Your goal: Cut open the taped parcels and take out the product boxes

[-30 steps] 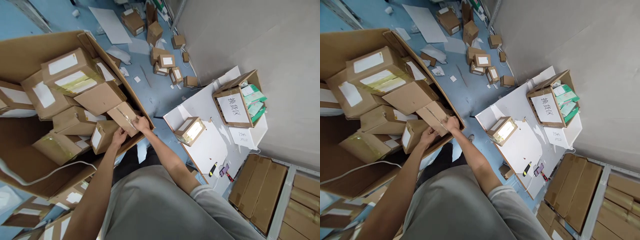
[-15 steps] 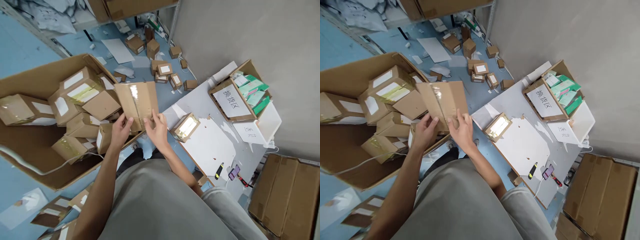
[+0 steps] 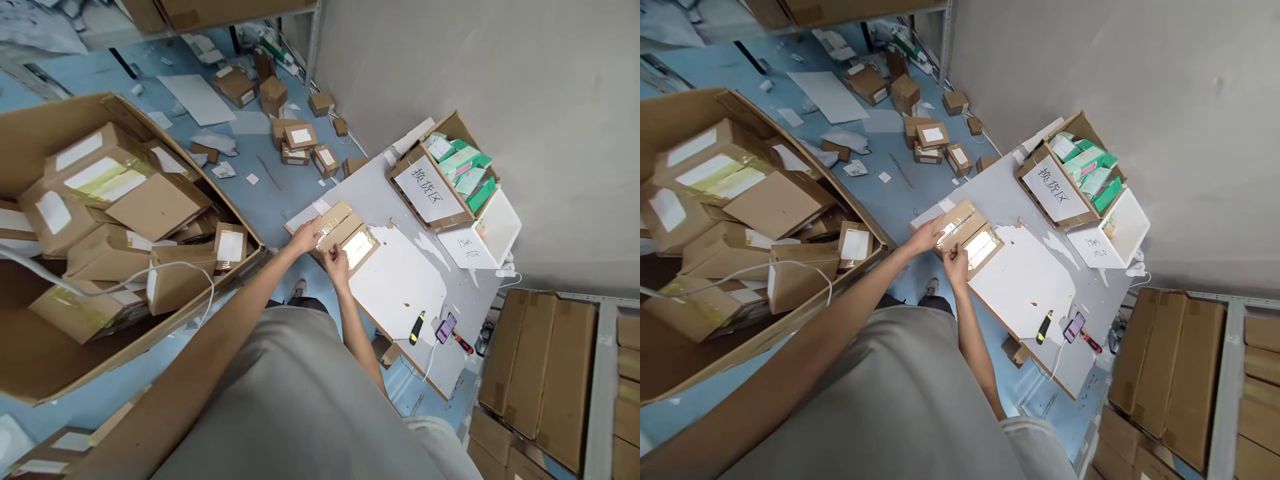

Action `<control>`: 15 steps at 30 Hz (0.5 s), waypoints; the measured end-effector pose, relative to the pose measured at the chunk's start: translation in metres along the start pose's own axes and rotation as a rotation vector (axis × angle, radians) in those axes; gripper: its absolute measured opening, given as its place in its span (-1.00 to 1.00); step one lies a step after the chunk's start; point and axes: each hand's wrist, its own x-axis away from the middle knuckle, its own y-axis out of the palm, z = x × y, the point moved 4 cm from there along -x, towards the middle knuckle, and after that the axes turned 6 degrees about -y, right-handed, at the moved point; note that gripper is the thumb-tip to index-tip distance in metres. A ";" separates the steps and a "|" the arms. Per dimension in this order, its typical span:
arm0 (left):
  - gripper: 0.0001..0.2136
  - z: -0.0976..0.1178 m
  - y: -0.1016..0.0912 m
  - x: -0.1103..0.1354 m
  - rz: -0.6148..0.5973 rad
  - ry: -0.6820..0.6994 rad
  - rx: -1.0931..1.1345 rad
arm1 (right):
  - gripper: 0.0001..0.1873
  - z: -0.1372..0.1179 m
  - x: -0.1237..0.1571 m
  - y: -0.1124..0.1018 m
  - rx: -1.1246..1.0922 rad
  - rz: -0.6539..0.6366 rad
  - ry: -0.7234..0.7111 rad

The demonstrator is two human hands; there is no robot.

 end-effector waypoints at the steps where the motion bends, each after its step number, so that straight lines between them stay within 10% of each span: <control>1: -0.29 -0.005 -0.003 0.004 -0.020 -0.001 0.010 | -0.69 -0.004 0.002 0.006 0.001 -0.003 -0.008; 6: -0.41 -0.064 -0.059 0.056 0.084 0.010 0.095 | -0.45 -0.047 0.014 0.062 0.018 -0.163 -0.114; 15: -0.55 -0.276 -0.199 0.220 0.689 -0.469 0.138 | -0.47 -0.144 0.051 0.251 0.224 -0.619 -0.242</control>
